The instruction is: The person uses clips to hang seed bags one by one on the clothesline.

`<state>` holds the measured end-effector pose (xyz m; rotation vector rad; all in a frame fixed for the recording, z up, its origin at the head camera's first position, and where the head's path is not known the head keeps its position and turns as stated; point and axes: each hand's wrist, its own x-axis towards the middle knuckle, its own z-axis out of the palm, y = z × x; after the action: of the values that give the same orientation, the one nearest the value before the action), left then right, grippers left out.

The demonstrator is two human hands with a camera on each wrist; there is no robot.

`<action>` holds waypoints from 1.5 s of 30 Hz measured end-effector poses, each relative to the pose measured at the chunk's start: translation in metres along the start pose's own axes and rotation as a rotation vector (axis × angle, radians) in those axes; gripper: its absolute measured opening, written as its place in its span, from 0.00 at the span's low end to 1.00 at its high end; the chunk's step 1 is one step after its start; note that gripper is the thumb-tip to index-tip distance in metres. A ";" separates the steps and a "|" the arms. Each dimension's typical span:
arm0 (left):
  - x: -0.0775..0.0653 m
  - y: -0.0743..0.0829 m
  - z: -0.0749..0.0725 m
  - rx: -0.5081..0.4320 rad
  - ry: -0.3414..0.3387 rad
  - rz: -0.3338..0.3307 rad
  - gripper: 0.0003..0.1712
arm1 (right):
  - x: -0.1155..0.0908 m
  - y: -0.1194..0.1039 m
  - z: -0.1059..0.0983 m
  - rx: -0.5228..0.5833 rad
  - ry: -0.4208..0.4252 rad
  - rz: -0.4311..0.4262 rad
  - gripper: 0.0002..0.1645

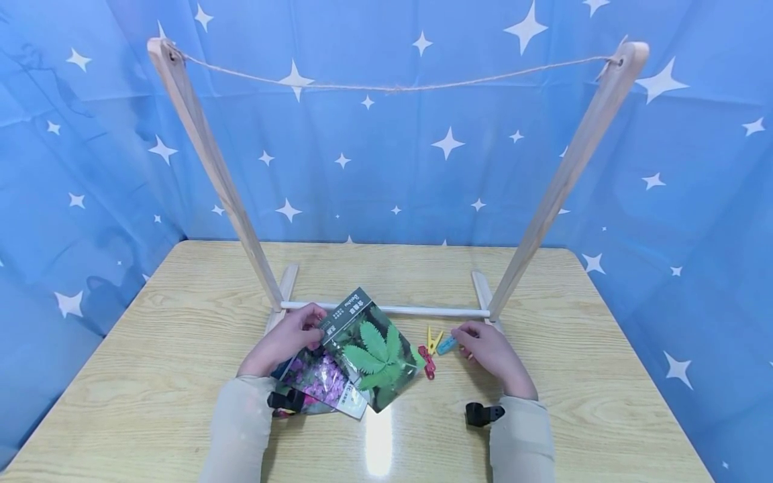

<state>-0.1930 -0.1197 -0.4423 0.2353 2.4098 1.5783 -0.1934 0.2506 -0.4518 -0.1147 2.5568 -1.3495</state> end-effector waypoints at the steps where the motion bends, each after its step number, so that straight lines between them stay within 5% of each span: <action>1: 0.000 0.000 0.000 -0.009 0.010 -0.009 0.10 | 0.000 0.000 0.000 0.000 -0.002 -0.001 0.21; 12: 0.001 -0.003 -0.002 -0.033 0.073 -0.012 0.08 | -0.002 0.000 0.000 0.000 0.001 -0.004 0.22; 29: 0.002 0.007 -0.006 -0.230 0.233 0.019 0.15 | -0.001 0.001 0.000 0.012 -0.003 -0.013 0.20; 40: -0.012 0.030 -0.011 -0.283 0.132 0.020 0.39 | -0.002 0.000 0.000 0.009 -0.001 -0.008 0.19; 45: -0.009 0.025 -0.008 -0.274 0.122 0.016 0.36 | -0.002 0.001 0.000 0.000 0.006 -0.002 0.20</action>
<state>-0.1864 -0.1191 -0.4155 0.1093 2.2462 1.9571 -0.1915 0.2511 -0.4522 -0.1132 2.5620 -1.3518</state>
